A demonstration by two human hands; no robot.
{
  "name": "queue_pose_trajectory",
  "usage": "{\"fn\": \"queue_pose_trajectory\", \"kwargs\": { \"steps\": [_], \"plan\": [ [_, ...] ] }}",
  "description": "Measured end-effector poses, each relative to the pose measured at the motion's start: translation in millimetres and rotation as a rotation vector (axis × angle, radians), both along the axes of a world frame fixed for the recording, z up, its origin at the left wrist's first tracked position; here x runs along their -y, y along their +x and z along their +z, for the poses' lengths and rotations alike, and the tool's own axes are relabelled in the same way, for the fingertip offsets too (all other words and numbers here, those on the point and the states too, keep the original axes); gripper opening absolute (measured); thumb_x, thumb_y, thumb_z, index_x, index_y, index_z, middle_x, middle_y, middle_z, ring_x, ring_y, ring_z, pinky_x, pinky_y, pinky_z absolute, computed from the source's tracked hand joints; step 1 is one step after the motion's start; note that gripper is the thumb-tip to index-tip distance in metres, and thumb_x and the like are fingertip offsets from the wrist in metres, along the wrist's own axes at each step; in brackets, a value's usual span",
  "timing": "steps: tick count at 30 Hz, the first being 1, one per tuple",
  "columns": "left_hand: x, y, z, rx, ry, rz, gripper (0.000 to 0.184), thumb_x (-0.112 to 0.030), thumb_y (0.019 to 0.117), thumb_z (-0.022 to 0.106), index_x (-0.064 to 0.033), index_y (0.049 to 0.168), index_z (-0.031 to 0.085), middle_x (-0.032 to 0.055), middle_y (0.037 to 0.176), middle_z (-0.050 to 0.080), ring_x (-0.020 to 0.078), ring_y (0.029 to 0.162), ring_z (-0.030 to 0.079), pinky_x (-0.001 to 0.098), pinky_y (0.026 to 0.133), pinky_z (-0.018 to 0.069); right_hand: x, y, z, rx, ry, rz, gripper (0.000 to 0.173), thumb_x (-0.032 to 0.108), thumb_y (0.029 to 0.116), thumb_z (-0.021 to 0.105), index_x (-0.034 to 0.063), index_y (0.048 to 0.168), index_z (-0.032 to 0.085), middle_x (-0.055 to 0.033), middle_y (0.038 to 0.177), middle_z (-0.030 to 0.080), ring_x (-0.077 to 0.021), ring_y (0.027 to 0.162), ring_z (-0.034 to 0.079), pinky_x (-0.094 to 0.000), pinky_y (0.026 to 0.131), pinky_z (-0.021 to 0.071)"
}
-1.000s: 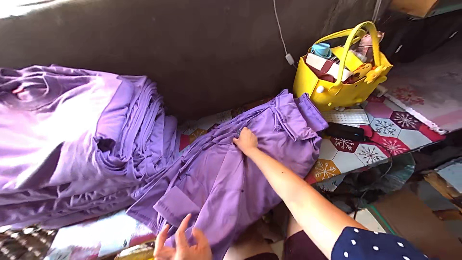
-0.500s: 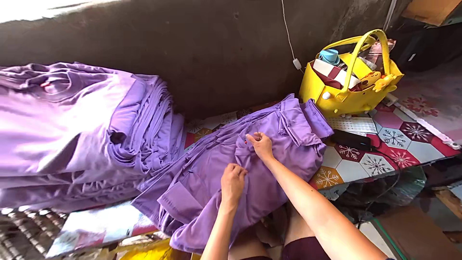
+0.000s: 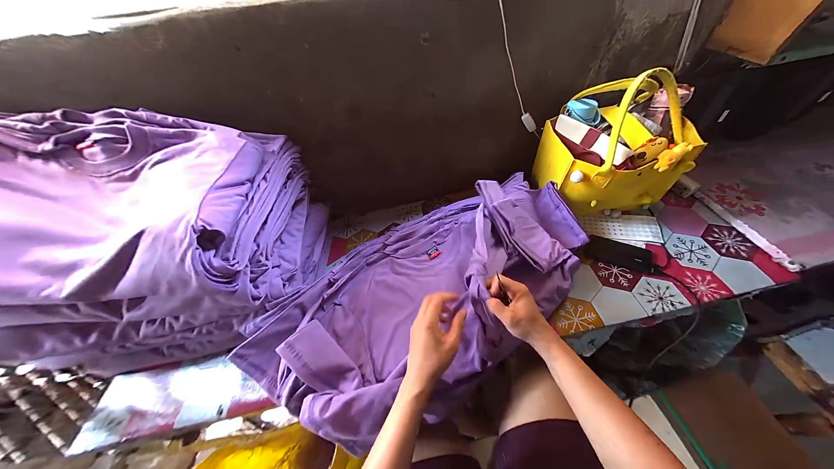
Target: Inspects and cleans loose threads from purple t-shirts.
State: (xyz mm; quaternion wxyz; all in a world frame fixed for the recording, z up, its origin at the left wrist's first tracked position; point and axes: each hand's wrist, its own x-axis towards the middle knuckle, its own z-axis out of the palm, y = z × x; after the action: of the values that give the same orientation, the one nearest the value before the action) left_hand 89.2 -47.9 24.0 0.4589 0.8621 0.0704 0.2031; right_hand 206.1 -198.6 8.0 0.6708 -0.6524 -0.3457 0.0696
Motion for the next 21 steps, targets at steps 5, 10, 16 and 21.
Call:
{"fn": "queue_pose_trajectory", "kwargs": {
  "steps": [5, 10, 16, 21],
  "plan": [
    [33.7, 35.9, 4.7, 0.021, -0.308, -0.031, 0.045, 0.001, 0.0822, 0.063, 0.0073, 0.126, 0.060, 0.0216, 0.127, 0.062, 0.0204, 0.099, 0.070, 0.0330, 0.084, 0.0602, 48.4, -28.3, 18.7, 0.096, -0.036, 0.172, 0.007, 0.004, 0.0814, 0.054, 0.0067, 0.076, 0.056, 0.0051, 0.078, 0.058, 0.0068, 0.070, 0.050, -0.0117, 0.060, 0.0395],
    [42.2, 27.2, 20.2, 0.062, -0.548, -0.048, 0.019, 0.011, 0.0878, 0.062, 0.0057, 0.105, 0.068, 0.0048, 0.095, 0.076, 0.0069, 0.086, 0.072, 0.0265, 0.080, 0.0608, 89.2, -33.4, 37.9, 0.005, -0.052, -0.019, 0.012, 0.007, 0.0969, 0.055, 0.0016, 0.097, 0.066, 0.0068, 0.088, 0.065, 0.0059, 0.079, 0.059, -0.0159, 0.073, 0.0515],
    [12.3, 7.1, 23.9, -0.283, -0.734, -0.300, 0.020, -0.002, 0.1005, 0.053, -0.0064, 0.089, 0.069, -0.0049, 0.077, 0.070, 0.0032, 0.072, 0.066, 0.0241, 0.074, 0.0568, 95.8, 3.6, 16.5, -0.146, -0.175, -0.167, 0.013, 0.006, 0.1008, 0.055, 0.0018, 0.099, 0.067, 0.0035, 0.086, 0.066, 0.0015, 0.081, 0.062, -0.0216, 0.079, 0.0541],
    [24.3, -3.9, 13.5, -0.308, -0.658, -0.173, 0.022, -0.009, 0.1053, 0.052, -0.0050, 0.095, 0.071, -0.0047, 0.078, 0.068, 0.0026, 0.075, 0.064, 0.0240, 0.075, 0.0550, 74.5, -24.7, -1.7, 0.233, -0.394, -0.411, 0.018, 0.016, 0.0983, 0.066, 0.0004, 0.102, 0.075, -0.0131, 0.101, 0.073, -0.0205, 0.093, 0.071, -0.0398, 0.085, 0.0581]
  ]
}}
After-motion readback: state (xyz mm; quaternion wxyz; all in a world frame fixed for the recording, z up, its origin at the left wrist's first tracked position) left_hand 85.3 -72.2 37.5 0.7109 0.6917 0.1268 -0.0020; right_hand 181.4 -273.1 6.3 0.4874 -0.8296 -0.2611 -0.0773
